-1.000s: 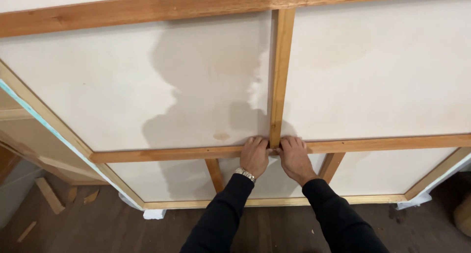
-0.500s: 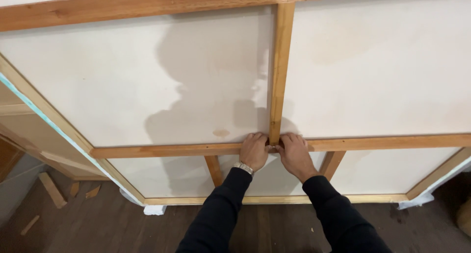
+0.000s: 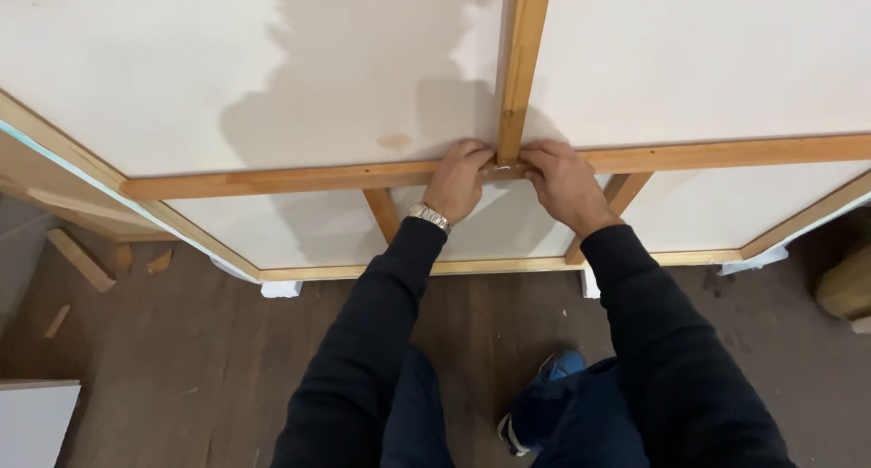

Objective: Applying wood glue to a wooden crossbar and fitting it into the back of a large canvas frame.

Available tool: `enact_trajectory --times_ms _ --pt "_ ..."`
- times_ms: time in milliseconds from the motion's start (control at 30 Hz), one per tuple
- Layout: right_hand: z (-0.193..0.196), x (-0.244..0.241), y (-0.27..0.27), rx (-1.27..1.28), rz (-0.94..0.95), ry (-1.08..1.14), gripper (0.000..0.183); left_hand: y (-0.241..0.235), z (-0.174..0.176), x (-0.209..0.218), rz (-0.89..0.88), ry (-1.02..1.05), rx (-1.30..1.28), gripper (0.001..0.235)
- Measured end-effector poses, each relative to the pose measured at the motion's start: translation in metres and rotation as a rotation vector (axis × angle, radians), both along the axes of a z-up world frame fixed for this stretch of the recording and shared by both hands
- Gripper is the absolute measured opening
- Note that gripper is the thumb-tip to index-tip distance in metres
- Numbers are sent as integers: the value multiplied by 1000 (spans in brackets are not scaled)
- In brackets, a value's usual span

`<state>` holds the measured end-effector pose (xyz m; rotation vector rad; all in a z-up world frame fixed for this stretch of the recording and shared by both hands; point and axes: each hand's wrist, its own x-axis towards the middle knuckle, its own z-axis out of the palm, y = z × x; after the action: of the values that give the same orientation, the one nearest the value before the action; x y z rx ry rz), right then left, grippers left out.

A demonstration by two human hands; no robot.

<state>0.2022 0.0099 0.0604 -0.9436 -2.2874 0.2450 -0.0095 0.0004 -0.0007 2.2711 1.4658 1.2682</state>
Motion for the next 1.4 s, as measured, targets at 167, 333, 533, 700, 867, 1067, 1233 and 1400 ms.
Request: enact_trajectory --times_ms 167,333,533,700,867,1067,1233,1400 --pt "-4 6 0 3 21 -65 22 -22 5 7 22 77 71 39" --pt "-14 -12 -12 -58 -108 -13 36 -36 9 4 89 57 119 44" --pt "-36 -40 -4 98 -346 72 62 -37 12 -1 98 -15 80 43" --pt "-40 -29 -1 87 -288 128 45 -36 12 -3 100 -10 41 45" --pt "-44 5 -4 -247 -318 296 25 -40 10 0 94 12 36 47" --pt "-22 6 -20 210 -84 -4 48 -51 -2 27 232 200 192 52" --pt "-15 -1 -25 247 -99 -91 50 -82 -12 36 279 272 213 42" --pt "-30 4 -30 269 -94 -372 19 -127 -48 31 173 69 -70 48"
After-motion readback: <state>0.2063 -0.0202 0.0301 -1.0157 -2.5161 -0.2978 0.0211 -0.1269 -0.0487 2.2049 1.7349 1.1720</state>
